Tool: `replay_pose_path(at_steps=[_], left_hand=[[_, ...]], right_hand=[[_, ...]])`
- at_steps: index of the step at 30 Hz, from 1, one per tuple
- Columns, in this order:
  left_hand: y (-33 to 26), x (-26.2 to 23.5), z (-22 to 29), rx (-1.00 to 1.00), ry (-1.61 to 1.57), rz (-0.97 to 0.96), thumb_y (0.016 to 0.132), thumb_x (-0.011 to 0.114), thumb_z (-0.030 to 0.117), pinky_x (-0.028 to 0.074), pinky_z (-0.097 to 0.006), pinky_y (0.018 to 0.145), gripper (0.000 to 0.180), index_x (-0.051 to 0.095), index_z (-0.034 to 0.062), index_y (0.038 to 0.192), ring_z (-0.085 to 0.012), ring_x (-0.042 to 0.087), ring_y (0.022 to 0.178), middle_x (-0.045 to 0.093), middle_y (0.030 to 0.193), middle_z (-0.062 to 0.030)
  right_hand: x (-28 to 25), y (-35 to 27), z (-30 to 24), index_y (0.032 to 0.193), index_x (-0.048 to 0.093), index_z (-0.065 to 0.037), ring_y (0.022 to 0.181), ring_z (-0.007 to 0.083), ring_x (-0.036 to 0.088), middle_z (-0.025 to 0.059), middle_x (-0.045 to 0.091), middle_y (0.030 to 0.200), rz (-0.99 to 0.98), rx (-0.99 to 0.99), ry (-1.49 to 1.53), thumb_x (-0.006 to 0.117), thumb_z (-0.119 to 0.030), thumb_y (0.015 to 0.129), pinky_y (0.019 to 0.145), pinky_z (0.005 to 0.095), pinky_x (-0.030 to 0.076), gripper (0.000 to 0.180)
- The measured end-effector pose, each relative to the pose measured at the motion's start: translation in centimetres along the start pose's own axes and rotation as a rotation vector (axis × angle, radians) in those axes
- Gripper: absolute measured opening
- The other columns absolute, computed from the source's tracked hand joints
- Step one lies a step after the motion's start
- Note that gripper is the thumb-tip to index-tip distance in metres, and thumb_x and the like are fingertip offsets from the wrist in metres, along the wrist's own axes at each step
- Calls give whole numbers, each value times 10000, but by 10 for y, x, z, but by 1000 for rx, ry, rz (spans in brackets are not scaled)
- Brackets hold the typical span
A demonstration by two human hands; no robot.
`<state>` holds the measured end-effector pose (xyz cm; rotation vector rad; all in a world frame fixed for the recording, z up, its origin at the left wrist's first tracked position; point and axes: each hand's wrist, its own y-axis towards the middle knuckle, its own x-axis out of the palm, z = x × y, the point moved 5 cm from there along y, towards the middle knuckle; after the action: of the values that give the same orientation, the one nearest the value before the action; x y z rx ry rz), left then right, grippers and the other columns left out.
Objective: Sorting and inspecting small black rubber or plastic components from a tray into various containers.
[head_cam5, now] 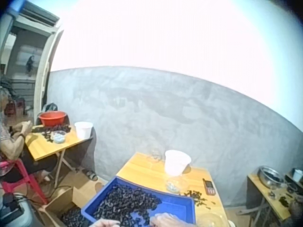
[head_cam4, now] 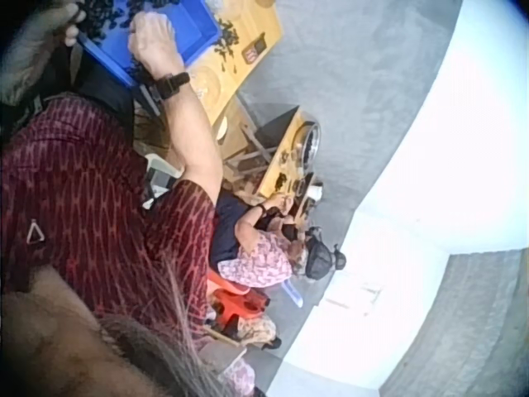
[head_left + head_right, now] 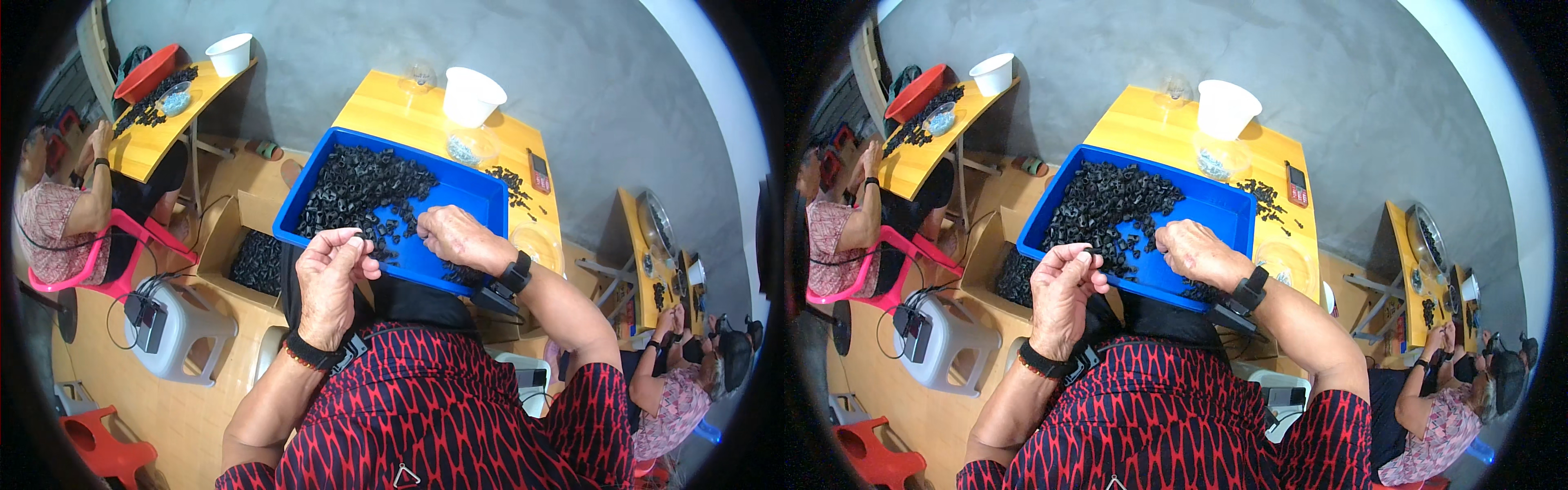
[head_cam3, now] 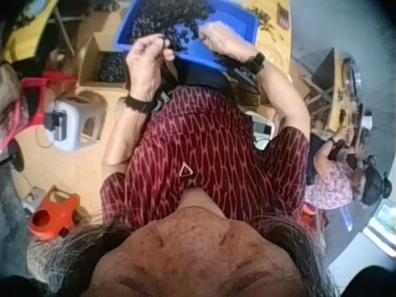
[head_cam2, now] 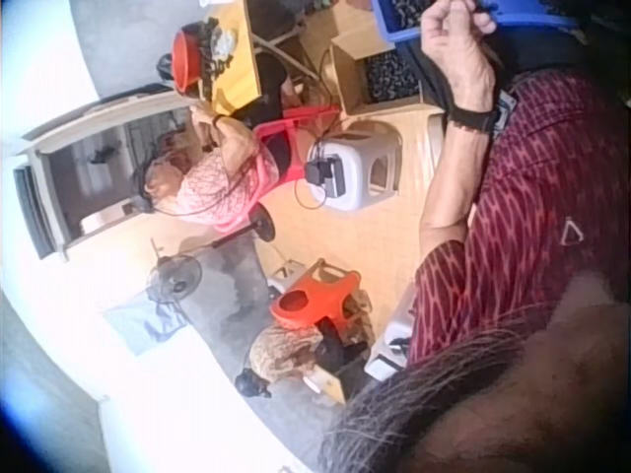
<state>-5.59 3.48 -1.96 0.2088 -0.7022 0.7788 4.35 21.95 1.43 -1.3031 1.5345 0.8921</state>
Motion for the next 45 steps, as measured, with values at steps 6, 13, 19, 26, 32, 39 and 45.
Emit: replay_pose_path(at_steps=[6,13,19,26,32,39,45], left_hand=[[-1,3,-1,8,46,-32,949,646,82,580,-302,657,134,620,20,1065,-152,669,724,699,944,-113],[-9,16,-2,-22,130,-145,943,646,55,583,-290,697,150,623,10,1083,-146,675,752,705,956,-114],[-14,24,-9,-124,109,-243,933,642,23,600,-292,671,150,640,-7,1079,-161,694,746,710,947,-136],[-15,25,-6,-128,120,-253,921,652,8,600,-282,655,146,653,-16,1065,-163,698,737,715,936,-140],[-14,24,-7,-126,131,-255,909,666,4,597,-278,645,149,655,-13,1056,-154,690,717,714,914,-134],[-15,23,-7,-113,156,-248,906,664,-4,599,-277,653,133,654,-11,1038,-149,688,729,708,910,-124],[-17,27,-8,-86,183,-242,914,650,-10,606,-287,684,119,650,-21,1032,-147,690,744,702,898,-108]], right_hand=[[-21,-8,-8,917,654,26,819,299,659,153,649,877,169,-32,244,650,-52,824,722,391,529,122],[-50,-27,-21,1025,657,33,756,118,673,89,690,882,279,94,967,611,-53,949,676,245,550,123],[-21,-42,-47,1071,657,43,741,103,666,72,697,866,293,106,1052,635,-47,933,670,239,551,167],[-15,-41,-56,989,645,28,729,84,651,57,691,840,319,83,985,651,-20,923,653,232,547,82],[-15,-39,-60,983,668,31,724,101,659,61,682,845,350,-15,891,638,-6,922,650,244,553,77],[-22,-39,-68,960,690,19,704,160,688,99,663,833,372,-138,666,635,16,892,623,266,554,88],[-24,-42,-75,959,678,11,726,240,685,130,655,849,402,-220,534,648,20,867,628,326,547,97]])
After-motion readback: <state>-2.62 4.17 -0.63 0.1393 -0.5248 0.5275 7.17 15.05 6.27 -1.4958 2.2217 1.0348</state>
